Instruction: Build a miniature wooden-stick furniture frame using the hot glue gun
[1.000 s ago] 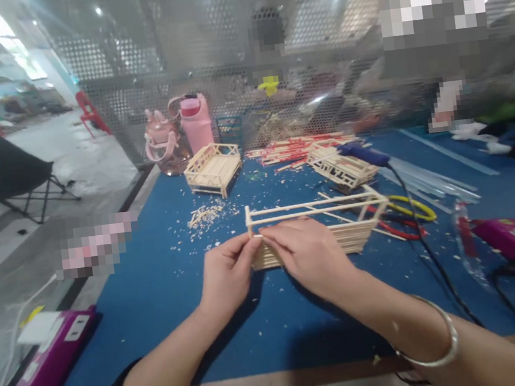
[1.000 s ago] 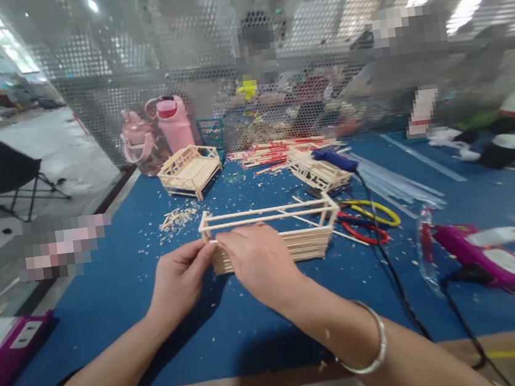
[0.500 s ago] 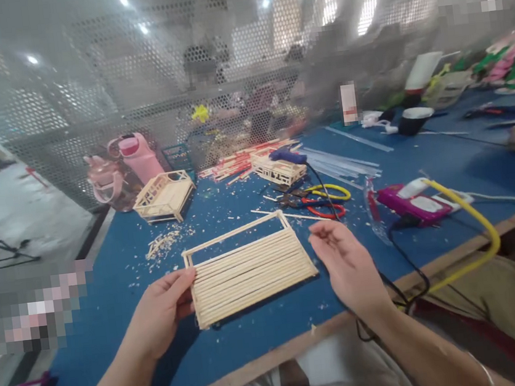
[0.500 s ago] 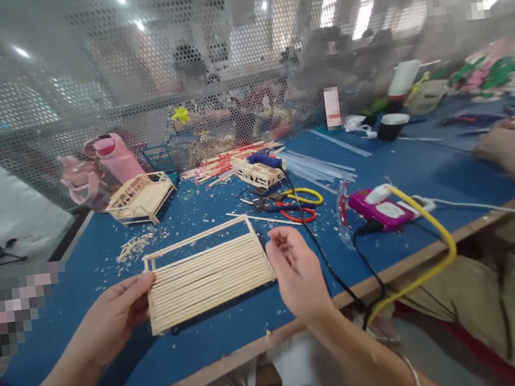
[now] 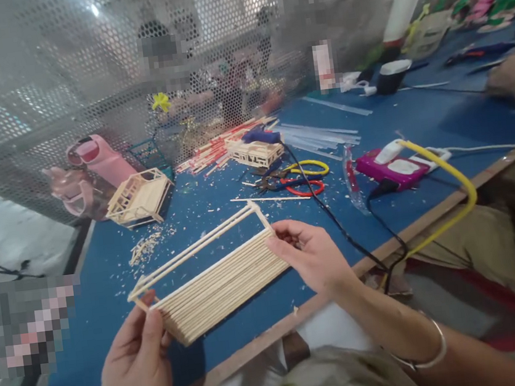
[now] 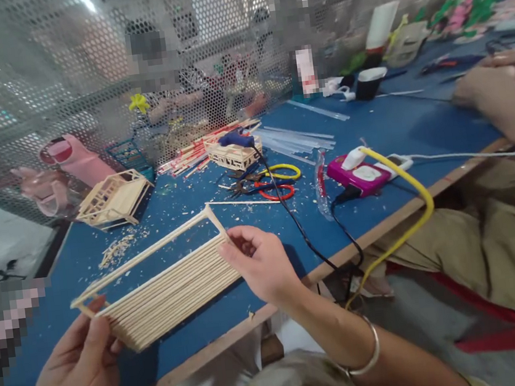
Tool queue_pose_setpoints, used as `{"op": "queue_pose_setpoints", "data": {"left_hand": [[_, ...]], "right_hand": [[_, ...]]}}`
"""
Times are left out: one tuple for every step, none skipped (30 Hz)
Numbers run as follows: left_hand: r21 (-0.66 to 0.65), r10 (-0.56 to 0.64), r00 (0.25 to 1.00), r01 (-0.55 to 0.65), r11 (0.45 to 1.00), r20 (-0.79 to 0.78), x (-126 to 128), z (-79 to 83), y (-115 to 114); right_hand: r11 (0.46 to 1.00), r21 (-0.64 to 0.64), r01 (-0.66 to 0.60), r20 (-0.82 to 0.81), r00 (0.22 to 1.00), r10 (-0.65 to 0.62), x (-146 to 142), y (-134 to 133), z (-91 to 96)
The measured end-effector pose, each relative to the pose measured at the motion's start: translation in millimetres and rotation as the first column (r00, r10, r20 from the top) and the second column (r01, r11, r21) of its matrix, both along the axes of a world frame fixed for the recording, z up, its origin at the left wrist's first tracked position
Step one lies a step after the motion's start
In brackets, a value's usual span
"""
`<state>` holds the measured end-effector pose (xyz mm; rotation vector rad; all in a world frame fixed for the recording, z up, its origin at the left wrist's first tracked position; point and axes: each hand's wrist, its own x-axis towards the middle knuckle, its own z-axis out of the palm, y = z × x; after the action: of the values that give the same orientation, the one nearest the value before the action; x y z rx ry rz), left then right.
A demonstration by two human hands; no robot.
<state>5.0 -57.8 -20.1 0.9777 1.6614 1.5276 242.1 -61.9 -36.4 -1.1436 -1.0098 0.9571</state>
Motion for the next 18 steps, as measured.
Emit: {"op": "queue_pose_setpoints", "data": {"left_hand": [[-0.009,0.044,0.994,-0.045,0.999,-0.099,0.4,-1.5,-1.0],[-0.015,0.084,0.975,-0.089,0.996,-0.205,0.1,-3.2,-1.9],[-0.017,0.117,0.947,-0.128,0.992,-0.301,-0.8,-5.2,-2.5],[-0.010,0.141,0.918,-0.156,0.988,-0.370,-1.8,-7.1,-2.9],[0.000,0.152,0.898,-0.166,0.986,-0.413,-2.8,-8.8,-3.1],[0.016,0.156,0.885,-0.167,0.986,-0.439,-3.4,-9.9,-3.1],[0.036,0.164,0.871,-0.167,0.985,-0.464,-3.5,-10.3,-2.8],[0.057,0.174,0.854,-0.168,0.984,-0.490,-2.9,-9.8,-2.4],[0.072,0.178,0.842,-0.164,0.984,-0.510,-1.6,-8.5,-2.0],[0.094,0.185,0.835,-0.160,0.983,-0.519,0.4,-6.5,-1.8],[0.120,0.187,0.834,-0.145,0.982,-0.520,2.9,-4.0,-2.0],[0.169,0.202,0.828,-0.132,0.977,-0.523,6.1,-1.1,-2.9],[0.244,0.233,0.807,-0.113,0.963,-0.543,9.9,2.1,-4.5],[0.345,0.279,0.762,-0.078,0.935,-0.584,14.6,5.6,-6.9],[0.447,0.329,0.695,-0.012,0.894,-0.640,20.1,9.4,-10.0],[0.525,0.363,0.612,0.101,0.845,-0.703,26.7,13.6,-13.5],[0.560,0.378,0.525,0.243,0.792,-0.763,34.3,18.1,-17.0],[0.532,0.340,0.456,0.403,0.745,-0.822,42.5,23.0,-20.2]], "right_hand": [[1.000,0.006,0.014,0.008,1.000,-0.014,-0.8,0.8,-0.6],[1.000,0.013,0.024,0.018,1.000,-0.024,-1.4,1.3,-1.0],[0.999,0.020,0.031,0.028,0.999,-0.032,-1.8,1.6,-1.4],[0.999,0.029,0.039,0.040,0.998,-0.040,-2.1,1.6,-1.6],[0.998,0.041,0.045,0.056,0.997,-0.047,-2.3,1.3,-1.7],[0.997,0.058,0.051,0.074,0.996,-0.056,-2.5,0.7,-1.7],[0.995,0.082,0.058,0.095,0.993,-0.066,-2.7,-0.2,-1.6],[0.992,0.110,0.063,0.116,0.990,-0.076,-3.0,-1.4,-1.3],[0.988,0.141,0.067,0.133,0.987,-0.086,-3.3,-3.1,-0.8],[0.983,0.171,0.071,0.147,0.984,-0.097,-3.8,-5.0,0.1],[0.977,0.197,0.076,0.161,0.981,-0.109,-4.4,-7.3,1.4],[0.972,0.220,0.085,0.178,0.976,-0.126,-5.2,-9.8,3.0],[0.966,0.241,0.095,0.202,0.969,-0.146,-6.2,-12.5,5.0],[0.958,0.266,0.105,0.230,0.958,-0.169,-7.4,-15.3,7.2],[0.948,0.297,0.113,0.261,0.945,-0.195,-8.8,-18.1,9.6],[0.936,0.330,0.118,0.290,0.931,-0.220,-10.4,-20.9,12.0],[0.924,0.363,0.119,0.314,0.918,-0.241,-12.1,-23.7,14.4],[0.912,0.392,0.117,0.333,0.907,-0.259,-13.8,-26.5,16.7]]}}
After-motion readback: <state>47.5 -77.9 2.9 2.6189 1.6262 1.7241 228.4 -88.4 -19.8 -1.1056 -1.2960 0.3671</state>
